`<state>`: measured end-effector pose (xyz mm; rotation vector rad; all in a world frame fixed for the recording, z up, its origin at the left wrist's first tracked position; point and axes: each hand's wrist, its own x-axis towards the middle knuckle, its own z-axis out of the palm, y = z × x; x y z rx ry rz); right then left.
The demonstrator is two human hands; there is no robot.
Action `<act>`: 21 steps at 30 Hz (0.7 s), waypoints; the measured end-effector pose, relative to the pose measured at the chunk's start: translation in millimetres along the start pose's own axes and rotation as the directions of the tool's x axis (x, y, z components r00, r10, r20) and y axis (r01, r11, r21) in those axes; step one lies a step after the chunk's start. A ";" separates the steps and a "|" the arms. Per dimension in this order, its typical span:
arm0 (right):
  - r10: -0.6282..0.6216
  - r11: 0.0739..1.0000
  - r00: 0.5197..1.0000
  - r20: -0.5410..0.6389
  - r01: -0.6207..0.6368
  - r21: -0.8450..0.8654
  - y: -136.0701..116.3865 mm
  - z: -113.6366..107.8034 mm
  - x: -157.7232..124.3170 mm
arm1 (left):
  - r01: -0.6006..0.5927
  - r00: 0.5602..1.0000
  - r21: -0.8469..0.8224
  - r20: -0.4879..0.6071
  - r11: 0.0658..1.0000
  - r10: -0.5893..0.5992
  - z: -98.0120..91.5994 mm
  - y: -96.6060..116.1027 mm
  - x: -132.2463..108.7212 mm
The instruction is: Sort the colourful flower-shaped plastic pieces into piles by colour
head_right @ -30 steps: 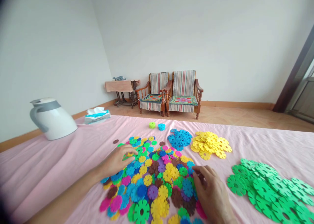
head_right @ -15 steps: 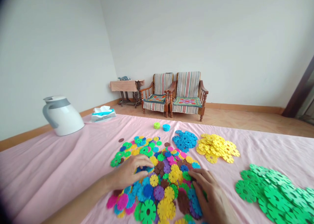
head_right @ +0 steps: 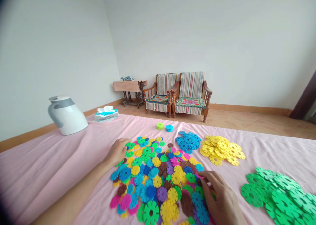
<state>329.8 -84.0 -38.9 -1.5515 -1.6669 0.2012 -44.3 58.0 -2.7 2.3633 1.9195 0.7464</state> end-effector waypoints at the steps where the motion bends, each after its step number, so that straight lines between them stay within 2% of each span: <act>1: 0.007 1.000 1.000 -0.008 -0.007 0.009 -0.3 0.6 -0.3 | 0.009 1.000 0.007 0.005 1.000 -0.009 -0.5 -3.8 1.0; 4: 0.013 0.999 1.000 -0.025 -0.012 0.030 -0.3 2.1 -0.9 | 0.005 0.999 0.007 0.042 1.000 -0.006 -2.8 -6.6 2.1; 7: 0.015 0.999 0.999 -0.029 -0.014 0.045 -0.1 2.3 -0.7 | -0.033 0.996 -0.026 0.082 0.999 0.035 -4.2 0.3 0.6; 10: 0.016 0.998 1.000 -0.019 -0.015 0.055 -0.1 1.6 0.0 | -0.085 0.991 -0.076 0.097 0.993 0.092 -2.7 13.9 -4.1; 14: 0.010 0.999 1.000 -0.010 -0.010 0.051 0.9 1.5 0.2 | -0.159 0.976 -0.225 0.112 0.961 0.188 0.2 41.4 -17.0; 18: 0.008 1.000 1.000 0.009 -0.008 0.030 4.8 2.7 -0.5 | -0.248 0.928 -0.377 0.171 0.893 0.330 -5.3 72.2 -31.2; 20: 0.001 1.000 1.000 0.015 -0.001 0.018 7.3 2.4 0.2 | -0.287 0.893 -0.435 0.202 0.854 0.403 -10.5 80.6 -33.4; 21: -0.007 1.000 1.000 0.023 0.006 0.012 8.5 1.8 0.9 | -0.291 0.891 -0.442 0.198 0.849 0.409 -13.2 81.4 -32.6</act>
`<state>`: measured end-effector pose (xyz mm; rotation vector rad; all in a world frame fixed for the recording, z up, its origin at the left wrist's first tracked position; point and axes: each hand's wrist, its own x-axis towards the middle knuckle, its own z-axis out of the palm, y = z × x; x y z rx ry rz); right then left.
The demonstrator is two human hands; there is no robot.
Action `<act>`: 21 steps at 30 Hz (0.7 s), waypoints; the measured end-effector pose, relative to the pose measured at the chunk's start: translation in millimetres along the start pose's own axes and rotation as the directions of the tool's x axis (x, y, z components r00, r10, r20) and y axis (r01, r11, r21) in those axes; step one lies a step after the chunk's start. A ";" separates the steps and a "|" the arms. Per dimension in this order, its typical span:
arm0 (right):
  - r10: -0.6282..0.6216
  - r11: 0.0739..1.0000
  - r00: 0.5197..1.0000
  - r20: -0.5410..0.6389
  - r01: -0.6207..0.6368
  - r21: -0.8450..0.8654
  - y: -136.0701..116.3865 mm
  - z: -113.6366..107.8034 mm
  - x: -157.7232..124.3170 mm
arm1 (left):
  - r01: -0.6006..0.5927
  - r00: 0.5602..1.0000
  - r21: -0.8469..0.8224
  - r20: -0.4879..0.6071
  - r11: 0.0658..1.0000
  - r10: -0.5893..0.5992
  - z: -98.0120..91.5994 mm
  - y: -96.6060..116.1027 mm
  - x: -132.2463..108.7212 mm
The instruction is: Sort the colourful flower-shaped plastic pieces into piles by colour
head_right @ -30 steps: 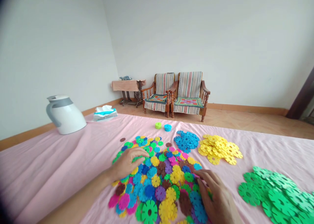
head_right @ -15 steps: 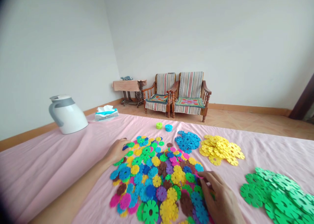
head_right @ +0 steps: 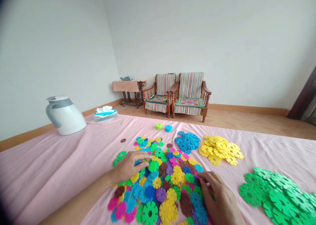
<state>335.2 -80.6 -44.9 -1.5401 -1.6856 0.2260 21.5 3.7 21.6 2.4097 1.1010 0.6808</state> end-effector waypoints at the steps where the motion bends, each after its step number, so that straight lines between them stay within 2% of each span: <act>1: -0.009 1.000 1.000 0.015 0.010 -0.008 1.0 -1.0 0.9 | 0.015 1.000 0.014 -0.025 1.000 -0.015 -3.6 -1.0 0.4; 4: -0.036 0.998 0.997 0.064 0.038 -0.039 3.2 -4.5 3.6 | 0.183 0.979 0.185 -0.128 0.966 -0.160 -19.5 -16.1 -0.6; 6: -0.043 0.997 0.996 0.077 0.047 -0.057 4.1 -5.9 4.4 | 0.320 0.947 0.370 -0.136 0.872 -0.290 -31.5 -30.0 -4.2; 8: -0.047 0.997 0.996 0.072 0.052 -0.064 4.8 -5.8 4.4 | 0.423 0.900 0.477 -0.123 0.770 -0.419 -41.3 -40.2 -8.7; 11: -0.051 0.996 0.997 0.062 0.055 -0.067 5.3 -4.6 4.1 | 0.471 0.862 0.495 -0.083 0.730 -0.500 -47.4 -43.4 -12.5; 14: -0.049 0.996 0.997 0.068 0.054 -0.072 4.6 -4.6 4.7 | 0.441 0.882 0.453 -0.060 0.775 -0.467 -43.1 -34.8 -9.8; 16: -0.053 0.996 0.996 0.066 0.057 -0.071 3.5 -5.5 5.5 | 0.423 0.895 0.347 -0.019 0.837 -0.445 -37.1 -26.3 -6.4; 18: -0.058 0.996 0.997 0.055 0.062 -0.067 2.5 -6.3 6.0 | 0.418 0.902 0.064 0.090 0.906 -0.423 -31.0 -18.3 -3.4; 20: -0.062 0.996 0.997 0.052 0.065 -0.066 2.3 -6.5 6.0 | 0.400 0.915 -0.262 0.178 0.878 -0.363 -26.5 -12.7 -1.2; 21: -0.060 0.996 0.997 0.051 0.063 -0.067 2.5 -6.3 5.8 | 0.376 0.926 -0.360 0.177 0.854 -0.333 -25.1 -11.2 -0.3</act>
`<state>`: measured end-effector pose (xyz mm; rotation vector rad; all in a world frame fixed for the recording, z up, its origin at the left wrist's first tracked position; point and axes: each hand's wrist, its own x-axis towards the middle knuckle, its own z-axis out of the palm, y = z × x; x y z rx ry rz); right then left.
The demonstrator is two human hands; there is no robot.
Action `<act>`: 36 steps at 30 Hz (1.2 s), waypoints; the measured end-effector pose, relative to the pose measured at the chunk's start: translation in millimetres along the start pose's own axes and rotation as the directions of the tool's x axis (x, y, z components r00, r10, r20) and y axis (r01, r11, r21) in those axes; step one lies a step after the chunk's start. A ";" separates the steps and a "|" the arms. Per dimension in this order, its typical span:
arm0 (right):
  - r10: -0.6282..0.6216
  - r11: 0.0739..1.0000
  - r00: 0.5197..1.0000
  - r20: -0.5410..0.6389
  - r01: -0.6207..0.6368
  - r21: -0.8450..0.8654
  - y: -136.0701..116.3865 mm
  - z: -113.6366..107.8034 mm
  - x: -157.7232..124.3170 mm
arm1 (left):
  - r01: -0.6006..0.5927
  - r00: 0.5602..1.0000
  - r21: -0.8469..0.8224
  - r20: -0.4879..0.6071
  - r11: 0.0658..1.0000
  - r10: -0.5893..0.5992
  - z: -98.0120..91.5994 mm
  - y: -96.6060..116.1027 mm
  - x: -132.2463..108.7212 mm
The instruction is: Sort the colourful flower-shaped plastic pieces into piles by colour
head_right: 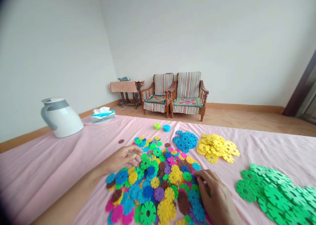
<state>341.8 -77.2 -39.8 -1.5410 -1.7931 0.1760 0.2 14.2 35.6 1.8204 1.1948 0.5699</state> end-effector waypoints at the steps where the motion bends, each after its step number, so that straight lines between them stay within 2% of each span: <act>1: 0.001 1.000 1.000 0.001 -0.001 -0.001 0.3 0.3 -0.3 | -0.035 0.999 -0.024 -0.026 0.999 0.034 1.1 0.5 0.5; 3: 0.003 1.000 1.000 0.006 -0.003 -0.002 0.9 1.3 -1.0 | -0.100 0.988 0.061 -0.113 0.993 0.107 2.4 0.6 1.3; 5: 0.001 1.000 1.000 0.004 -0.001 -0.006 0.9 2.0 -1.3 | -0.142 0.975 0.194 -0.144 0.971 0.171 4.9 0.5 1.0; 11: 0.000 1.000 1.000 -0.017 0.000 -0.017 -0.2 1.1 -0.1 | -0.259 0.947 0.448 -0.059 0.856 0.317 30.1 3.8 -2.5; 15: -0.009 1.000 1.000 0.002 0.009 -0.016 2.4 1.0 -0.4 | -0.260 0.931 0.481 -0.106 0.837 0.350 37.8 1.7 1.8; 19: -0.006 1.000 1.000 0.009 0.006 -0.027 4.3 2.3 -1.0 | -0.213 0.908 0.446 -0.237 0.869 0.344 26.5 3.5 3.7; 23: -0.010 1.000 1.000 0.028 0.011 -0.024 3.8 2.0 -0.5 | -0.217 0.945 0.372 -0.151 0.903 0.289 23.0 12.2 -0.5; 25: -0.011 1.000 1.000 0.029 0.011 -0.023 2.5 1.2 -0.3 | -0.199 0.969 0.338 -0.071 0.920 0.236 28.0 16.2 -1.8; 28: -0.006 1.000 1.000 0.018 0.006 -0.014 -1.4 0.2 -0.4 | -0.192 0.980 0.365 0.014 0.911 0.200 37.3 20.0 0.3; 32: 0.013 1.000 1.000 -0.012 -0.013 0.016 -7.3 0.7 -1.5 | -0.184 0.983 0.397 0.053 0.899 0.178 44.6 22.2 7.4; 36: 0.032 0.999 0.999 -0.002 -0.032 0.033 -7.9 3.1 -2.5 | -0.190 0.982 0.343 0.058 0.920 0.181 48.8 23.8 11.2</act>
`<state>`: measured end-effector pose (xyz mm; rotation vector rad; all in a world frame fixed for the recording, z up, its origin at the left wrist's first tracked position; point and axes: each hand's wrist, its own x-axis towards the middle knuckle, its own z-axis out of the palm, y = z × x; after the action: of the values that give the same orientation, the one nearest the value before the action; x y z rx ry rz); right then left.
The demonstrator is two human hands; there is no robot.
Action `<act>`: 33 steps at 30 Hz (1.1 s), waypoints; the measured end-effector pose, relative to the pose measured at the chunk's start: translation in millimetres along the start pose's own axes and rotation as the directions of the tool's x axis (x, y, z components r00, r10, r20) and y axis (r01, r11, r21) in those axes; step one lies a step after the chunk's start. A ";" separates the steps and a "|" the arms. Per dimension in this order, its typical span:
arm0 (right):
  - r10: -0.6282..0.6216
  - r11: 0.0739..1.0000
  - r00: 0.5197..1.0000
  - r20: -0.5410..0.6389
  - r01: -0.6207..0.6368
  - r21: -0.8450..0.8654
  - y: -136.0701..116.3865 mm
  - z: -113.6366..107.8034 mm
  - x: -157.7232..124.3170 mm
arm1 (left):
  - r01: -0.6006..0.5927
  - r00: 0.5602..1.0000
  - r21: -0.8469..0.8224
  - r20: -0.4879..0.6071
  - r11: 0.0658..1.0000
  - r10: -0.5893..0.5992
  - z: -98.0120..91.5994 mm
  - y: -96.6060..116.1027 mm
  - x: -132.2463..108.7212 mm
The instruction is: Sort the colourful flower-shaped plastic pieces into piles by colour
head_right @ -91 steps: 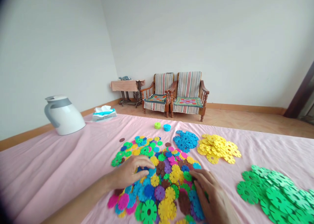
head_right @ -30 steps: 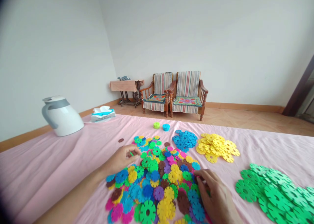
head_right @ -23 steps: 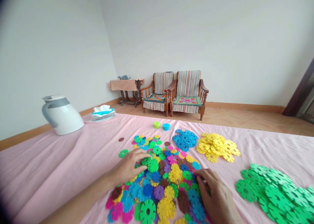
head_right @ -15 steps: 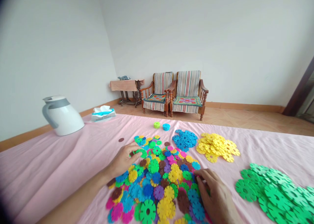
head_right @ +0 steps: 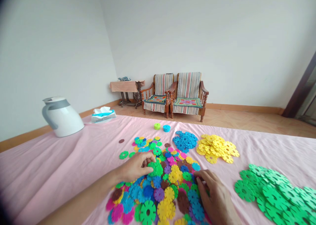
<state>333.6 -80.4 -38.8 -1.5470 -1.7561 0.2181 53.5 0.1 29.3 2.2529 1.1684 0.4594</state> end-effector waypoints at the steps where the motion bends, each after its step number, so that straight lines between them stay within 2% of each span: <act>1: 0.004 1.000 1.000 0.003 -0.004 -0.002 0.7 0.5 -0.2 | -0.003 1.000 -0.028 -0.002 1.000 0.003 0.8 0.9 -0.1; 5: 0.007 1.000 1.000 0.015 -0.006 -0.016 3.4 1.1 -1.0 | -0.039 0.999 -0.131 0.009 0.991 0.040 2.9 5.8 -4.4; 9: -0.012 1.000 1.000 -0.003 0.012 -0.028 1.7 0.7 -1.1 | -0.151 0.989 -0.120 -0.029 0.981 0.148 4.5 8.3 -10.1; 12: -0.039 0.999 0.999 -0.019 0.038 -0.033 -4.9 3.4 -0.1 | -0.133 0.989 -0.159 -0.080 0.978 0.121 7.5 4.8 -11.3; 15: -0.096 0.995 0.995 -0.032 0.095 -0.034 -20.7 8.4 1.9 | -0.087 0.991 -0.238 -0.118 0.967 0.060 12.0 -2.0 -10.5; 21: -0.175 0.984 0.984 0.008 0.175 0.017 -70.3 15.1 5.8 | -0.102 0.986 -0.283 -0.154 0.954 0.060 15.4 -6.7 -11.6; 27: -0.101 0.983 0.991 -0.092 0.114 0.145 -87.1 28.3 0.3 | -0.178 0.953 -0.160 -0.272 0.971 0.130 11.5 10.5 -17.9; 30: -0.030 0.972 0.998 -0.052 0.042 0.231 -88.8 33.2 -4.9 | -0.200 0.959 -0.196 -0.240 0.960 0.151 14.9 23.7 -24.6; 33: -0.026 0.965 1.000 -0.011 0.028 0.260 -90.4 33.9 -8.4 | -0.234 0.962 -0.233 -0.194 0.944 0.190 21.8 32.7 -31.1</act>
<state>242.0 -98.5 -12.7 -1.3315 -1.6676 0.4125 68.3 -47.6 30.9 2.1539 0.8879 0.8523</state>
